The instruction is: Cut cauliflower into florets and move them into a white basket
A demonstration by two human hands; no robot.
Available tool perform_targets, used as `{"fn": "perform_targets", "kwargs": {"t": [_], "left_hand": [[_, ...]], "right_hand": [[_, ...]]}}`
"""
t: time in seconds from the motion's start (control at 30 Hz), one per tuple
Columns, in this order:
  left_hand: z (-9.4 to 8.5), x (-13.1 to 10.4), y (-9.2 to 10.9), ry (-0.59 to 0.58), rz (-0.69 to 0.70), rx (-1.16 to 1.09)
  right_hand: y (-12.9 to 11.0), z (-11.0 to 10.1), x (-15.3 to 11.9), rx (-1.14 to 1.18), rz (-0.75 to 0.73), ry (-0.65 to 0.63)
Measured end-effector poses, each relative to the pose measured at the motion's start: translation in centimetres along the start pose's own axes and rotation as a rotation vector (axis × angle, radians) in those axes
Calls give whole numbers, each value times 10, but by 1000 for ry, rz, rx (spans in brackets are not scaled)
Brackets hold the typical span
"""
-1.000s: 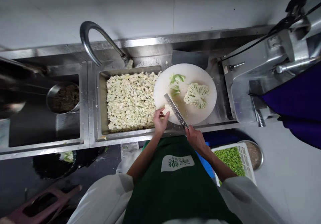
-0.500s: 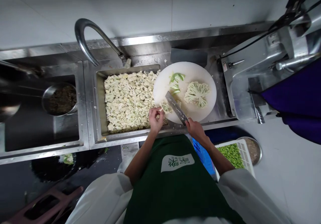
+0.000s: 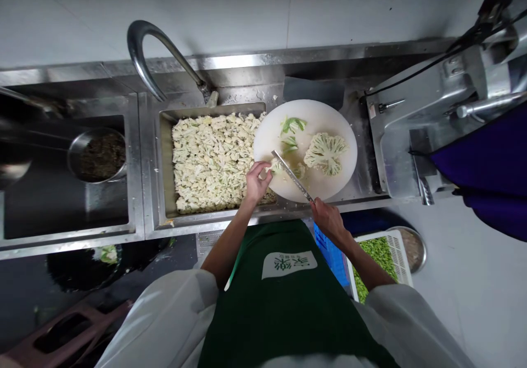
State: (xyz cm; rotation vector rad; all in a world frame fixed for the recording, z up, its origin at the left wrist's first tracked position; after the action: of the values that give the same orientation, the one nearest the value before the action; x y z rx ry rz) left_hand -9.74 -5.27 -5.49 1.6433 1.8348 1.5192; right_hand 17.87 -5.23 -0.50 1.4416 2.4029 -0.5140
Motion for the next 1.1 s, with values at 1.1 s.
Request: {"fn": "perform_targets", "kwargs": {"t": [1.1], "left_hand": [[1,27,-11,260,-9,137]], "right_hand": [[-24,1,0,76,69,11]]}}
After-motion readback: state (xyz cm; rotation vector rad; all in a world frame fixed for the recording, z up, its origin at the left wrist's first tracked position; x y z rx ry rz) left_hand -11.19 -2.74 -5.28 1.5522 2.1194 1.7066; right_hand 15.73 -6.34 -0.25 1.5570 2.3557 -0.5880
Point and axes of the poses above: each hand's wrist, its own x-axis towards the middle knuckle, its own z-axis out of the palm, y = z × x, the point moved 1 cm from there along x, towards the middle knuckle, and after that the axes turned 3 degrees about z, right-handed, at the moved point
